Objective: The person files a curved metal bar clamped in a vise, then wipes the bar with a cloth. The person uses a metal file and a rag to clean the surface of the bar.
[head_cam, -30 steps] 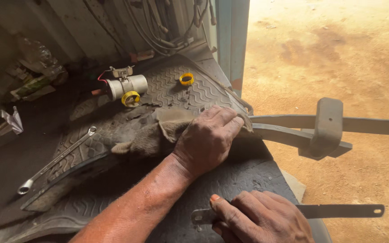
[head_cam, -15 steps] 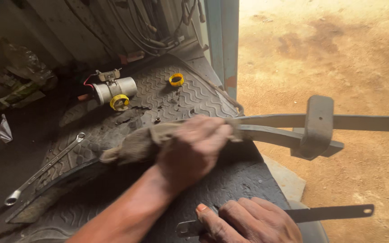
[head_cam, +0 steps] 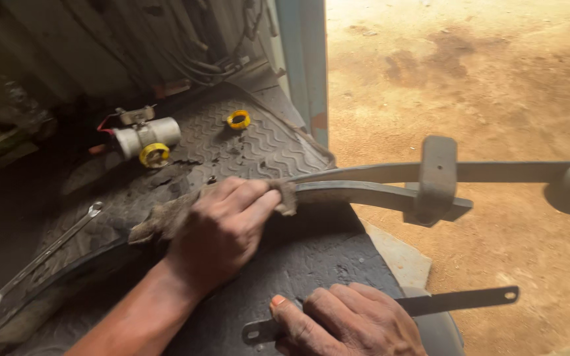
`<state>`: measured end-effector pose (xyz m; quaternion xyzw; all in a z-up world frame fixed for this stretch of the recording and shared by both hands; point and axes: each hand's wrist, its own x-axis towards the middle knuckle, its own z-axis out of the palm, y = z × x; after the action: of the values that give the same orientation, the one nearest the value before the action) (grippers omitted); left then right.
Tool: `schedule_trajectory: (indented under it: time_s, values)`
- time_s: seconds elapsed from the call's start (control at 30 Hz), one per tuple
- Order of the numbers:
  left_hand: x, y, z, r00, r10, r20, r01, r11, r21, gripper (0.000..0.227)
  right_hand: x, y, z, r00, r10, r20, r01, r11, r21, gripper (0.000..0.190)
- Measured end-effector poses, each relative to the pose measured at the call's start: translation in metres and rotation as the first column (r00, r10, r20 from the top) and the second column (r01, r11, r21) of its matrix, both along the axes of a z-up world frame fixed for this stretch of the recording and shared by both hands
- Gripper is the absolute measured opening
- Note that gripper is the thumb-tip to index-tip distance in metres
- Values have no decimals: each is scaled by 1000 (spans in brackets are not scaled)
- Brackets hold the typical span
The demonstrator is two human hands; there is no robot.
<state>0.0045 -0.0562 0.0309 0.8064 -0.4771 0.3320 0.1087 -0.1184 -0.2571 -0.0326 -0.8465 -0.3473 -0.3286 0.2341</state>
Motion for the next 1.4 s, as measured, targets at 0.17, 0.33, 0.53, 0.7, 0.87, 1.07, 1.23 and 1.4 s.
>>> schedule_trajectory:
  time_s: [0.17, 0.33, 0.53, 0.7, 0.87, 1.07, 1.23, 1.4]
  values:
    - [17, -63, -12, 984, -176, -33, 174, 983, -59, 16, 2, 1, 3, 999, -5, 36, 6, 1000, -23, 50]
    - [23, -104, -12, 963, -266, 30, 264, 963, 56, 14, 2, 4, 4, 999, -35, 22, 36, 998, -43, 45]
    - [21, -50, -7, 974, -217, 67, 216, 976, 24, 13, -3, 1, 5, 997, -58, 43, 58, 998, -14, 45]
    - [11, 2, 3, 993, 70, -99, -70, 998, -1, 28, 1, 1, -2, 997, -34, 70, 34, 999, 0, 42]
    - [8, 5, 5, 972, 123, -201, -138, 989, -59, 24, 3, -2, -11, 999, -22, 26, 23, 998, -50, 36]
    - [14, 4, 3, 955, 144, -259, -167, 984, -67, 28, 6, -5, -11, 1000, 28, 10, -28, 998, -60, 45]
    - [53, 12, 8, 869, 127, -479, -139, 990, 11, 26, 13, -8, -10, 986, 35, -162, -63, 983, -173, 56]
    - [69, -2, 5, 720, 350, -599, -299, 936, 187, 34, 22, 30, 4, 954, 235, -188, -268, 947, -178, 52]
